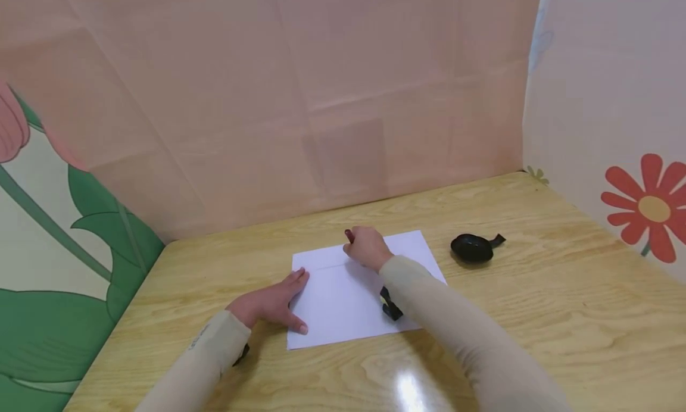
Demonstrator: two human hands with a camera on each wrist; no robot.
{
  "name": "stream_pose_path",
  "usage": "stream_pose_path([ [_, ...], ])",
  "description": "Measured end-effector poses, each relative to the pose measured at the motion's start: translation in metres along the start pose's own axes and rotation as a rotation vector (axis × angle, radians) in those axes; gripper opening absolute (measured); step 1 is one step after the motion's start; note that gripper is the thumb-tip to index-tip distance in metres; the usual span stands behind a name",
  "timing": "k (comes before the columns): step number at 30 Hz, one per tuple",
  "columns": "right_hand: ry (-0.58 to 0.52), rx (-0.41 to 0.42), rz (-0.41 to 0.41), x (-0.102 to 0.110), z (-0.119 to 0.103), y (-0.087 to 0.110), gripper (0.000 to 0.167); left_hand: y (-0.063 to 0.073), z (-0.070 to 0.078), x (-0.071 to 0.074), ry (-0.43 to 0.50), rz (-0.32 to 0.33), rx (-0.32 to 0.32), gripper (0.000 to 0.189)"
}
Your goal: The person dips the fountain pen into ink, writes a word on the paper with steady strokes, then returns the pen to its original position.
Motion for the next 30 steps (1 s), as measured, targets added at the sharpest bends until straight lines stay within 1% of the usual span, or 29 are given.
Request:
stream_pose_path([
  [4, -0.037, -0.018, -0.028, 0.001, -0.001, 0.002, 0.022, -0.001, -0.001, 0.0, -0.019, 0.008, -0.004, 0.114],
  [13, -0.011, -0.013, -0.044, 0.001, -0.002, 0.007, 0.02, 0.0, 0.003, 0.003, -0.022, -0.011, 0.008, 0.113],
  [22, -0.036, -0.035, -0.097, 0.0, -0.004, 0.012, 0.018, -0.001, 0.003, 0.004, -0.034, -0.019, 0.026, 0.114],
  [27, -0.057, -0.047, -0.116, -0.003, -0.005, 0.016, 0.017, -0.001, 0.003, 0.004, -0.037, -0.02, 0.024, 0.114],
  [30, -0.053, -0.045, -0.122, -0.005, -0.005, 0.017, 0.018, 0.0, 0.003, 0.004, -0.035, -0.021, 0.022, 0.114],
])
Point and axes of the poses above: each hand's wrist, its own y-axis away from the middle knuckle, its own x-axis out of the back of the hand, z = x × y, the point moved 3 cm from there along -y, towards the middle knuckle, and after that the axes turned 10 degrees about -y, right-handed, at the moved point
